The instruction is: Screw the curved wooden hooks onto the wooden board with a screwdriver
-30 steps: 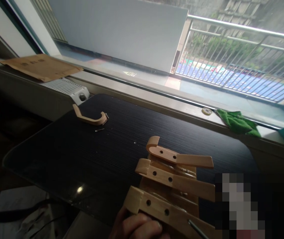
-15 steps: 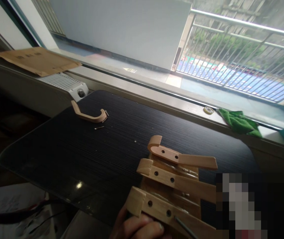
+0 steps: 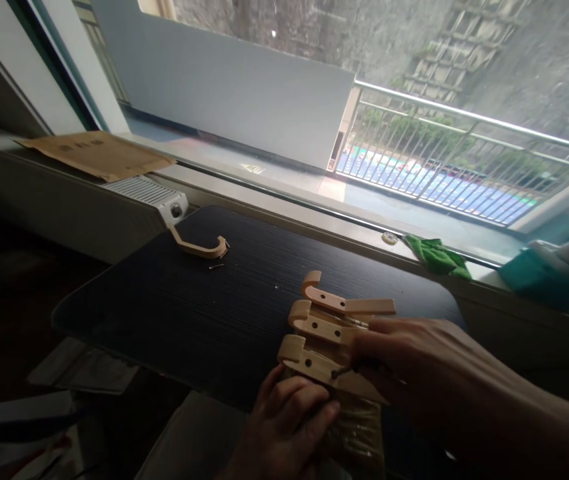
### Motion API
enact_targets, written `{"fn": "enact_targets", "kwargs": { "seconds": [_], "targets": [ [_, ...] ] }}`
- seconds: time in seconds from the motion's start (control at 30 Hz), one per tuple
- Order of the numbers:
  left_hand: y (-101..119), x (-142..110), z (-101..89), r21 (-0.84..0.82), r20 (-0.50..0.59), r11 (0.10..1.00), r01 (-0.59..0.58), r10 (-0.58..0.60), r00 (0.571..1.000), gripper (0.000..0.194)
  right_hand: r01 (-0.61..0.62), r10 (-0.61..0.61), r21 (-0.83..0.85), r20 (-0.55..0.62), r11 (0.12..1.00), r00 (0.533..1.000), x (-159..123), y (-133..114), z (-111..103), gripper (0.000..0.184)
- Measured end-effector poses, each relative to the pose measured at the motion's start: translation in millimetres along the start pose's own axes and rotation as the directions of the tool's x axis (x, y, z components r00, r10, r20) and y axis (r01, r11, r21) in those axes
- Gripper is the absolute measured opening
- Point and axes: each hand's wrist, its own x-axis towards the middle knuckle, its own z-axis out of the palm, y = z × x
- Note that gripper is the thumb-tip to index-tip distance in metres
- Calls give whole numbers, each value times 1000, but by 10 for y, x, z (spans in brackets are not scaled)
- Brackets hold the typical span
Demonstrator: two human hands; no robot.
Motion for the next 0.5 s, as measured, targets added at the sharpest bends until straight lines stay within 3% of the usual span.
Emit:
{"fn": "enact_targets", "kwargs": {
  "seconds": [0.07,0.2,0.3,0.5],
  "targets": [
    [10,0,-4,-15,-20,1000,2,-2,1000,53,72,-68,-17,181,997,981,138,-101,-111,14],
    [65,47,-66,-70,11,997,34,-34,999,59,67,-31,-104,316,992,948,309,-279,-230,16],
    [121,103,-147,-85,62,994,72,-67,996,58,18,29,-153,300,988,954,304,-317,-227,14],
    [171,144,-209,-82,46,993,79,-76,996,52,-10,77,-222,294,975,953,246,-355,-269,16]
  ]
}}
